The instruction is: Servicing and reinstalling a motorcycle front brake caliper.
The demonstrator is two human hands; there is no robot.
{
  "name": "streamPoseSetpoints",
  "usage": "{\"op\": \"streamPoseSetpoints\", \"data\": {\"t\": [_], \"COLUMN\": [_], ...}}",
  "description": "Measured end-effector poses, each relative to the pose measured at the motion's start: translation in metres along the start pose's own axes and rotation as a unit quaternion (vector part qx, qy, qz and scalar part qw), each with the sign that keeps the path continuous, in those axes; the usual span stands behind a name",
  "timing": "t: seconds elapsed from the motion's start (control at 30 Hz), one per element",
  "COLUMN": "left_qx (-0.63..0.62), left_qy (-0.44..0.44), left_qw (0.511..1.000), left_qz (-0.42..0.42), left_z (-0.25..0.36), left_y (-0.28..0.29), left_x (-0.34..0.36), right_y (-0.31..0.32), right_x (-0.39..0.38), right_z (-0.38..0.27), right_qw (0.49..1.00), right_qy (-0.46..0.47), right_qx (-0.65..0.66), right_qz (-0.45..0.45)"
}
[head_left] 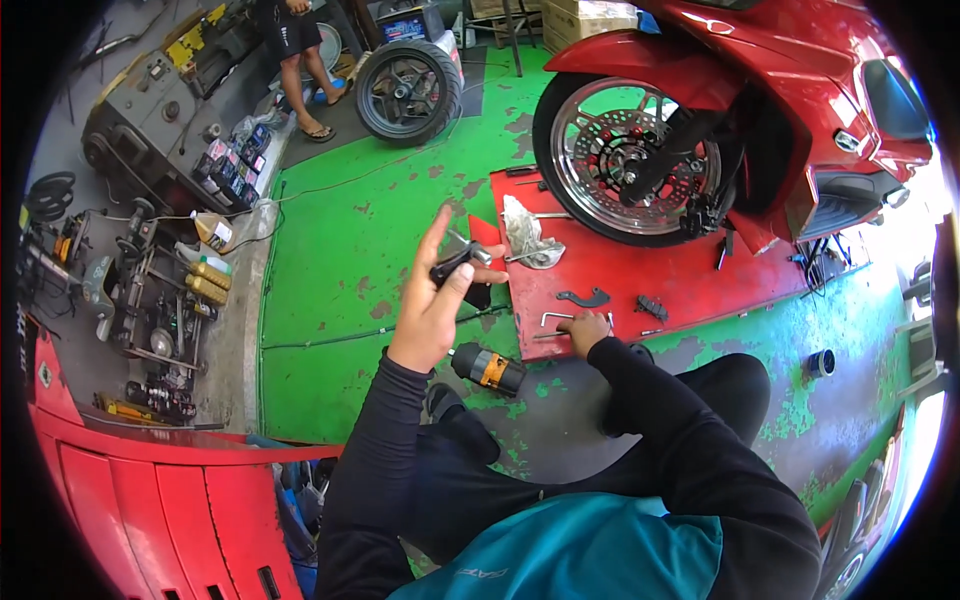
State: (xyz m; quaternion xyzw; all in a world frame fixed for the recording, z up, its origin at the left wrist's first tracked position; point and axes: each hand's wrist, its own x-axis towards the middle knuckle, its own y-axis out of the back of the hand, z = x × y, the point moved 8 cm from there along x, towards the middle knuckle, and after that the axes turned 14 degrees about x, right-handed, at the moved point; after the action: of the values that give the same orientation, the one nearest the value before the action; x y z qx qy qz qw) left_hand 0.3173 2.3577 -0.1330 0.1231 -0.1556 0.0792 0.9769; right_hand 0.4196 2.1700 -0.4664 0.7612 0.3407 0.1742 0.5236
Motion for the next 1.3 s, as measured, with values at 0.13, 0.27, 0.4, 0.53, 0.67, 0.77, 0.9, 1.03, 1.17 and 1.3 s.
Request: {"op": "streamPoseSetpoints", "data": {"t": [0.13, 0.27, 0.4, 0.53, 0.67, 0.77, 0.9, 1.03, 1.17, 1.3], "left_qx": [0.027, 0.161, 0.313, 0.365, 0.431, 0.442, 0.239, 0.190, 0.290, 0.324], "left_qy": [-0.004, -0.021, -0.084, -0.150, -0.215, -0.223, -0.120, -0.103, -0.153, -0.182], "left_qw": [1.000, 0.987, 0.945, 0.915, 0.874, 0.867, 0.957, 0.973, 0.944, 0.928], "left_qz": [0.006, 0.007, 0.037, 0.077, 0.064, 0.048, 0.109, 0.081, 0.024, 0.019], "left_z": [-0.002, -0.001, 0.009, 0.024, 0.035, 0.044, 0.043, 0.044, 0.047, 0.056], "left_y": [0.003, 0.006, 0.003, -0.006, -0.018, -0.029, -0.024, -0.021, -0.033, -0.034], "left_x": [-0.005, -0.009, -0.009, -0.007, -0.009, -0.014, -0.014, -0.011, -0.013, -0.017], "right_y": [0.025, 0.110, 0.213, 0.285, 0.291, 0.300, 0.299, 0.294, 0.297, 0.296], "right_x": [-0.003, 0.026, 0.024, -0.019, -0.032, -0.050, -0.062, -0.071, -0.077, -0.080], "right_z": [-0.027, -0.079, -0.137, -0.197, -0.202, -0.203, -0.200, -0.196, -0.194, -0.195], "right_qw": [0.979, 0.912, 0.786, 0.809, 0.852, 0.846, 0.867, 0.842, 0.829, 0.853], "right_qy": [0.100, 0.106, 0.123, 0.278, 0.258, 0.314, 0.294, 0.309, 0.288, 0.264], "right_qx": [0.009, 0.260, 0.564, 0.475, 0.400, 0.321, 0.291, 0.323, 0.376, 0.380], "right_qz": [0.179, 0.298, 0.222, 0.205, 0.216, 0.287, 0.278, 0.302, 0.296, 0.242]}}
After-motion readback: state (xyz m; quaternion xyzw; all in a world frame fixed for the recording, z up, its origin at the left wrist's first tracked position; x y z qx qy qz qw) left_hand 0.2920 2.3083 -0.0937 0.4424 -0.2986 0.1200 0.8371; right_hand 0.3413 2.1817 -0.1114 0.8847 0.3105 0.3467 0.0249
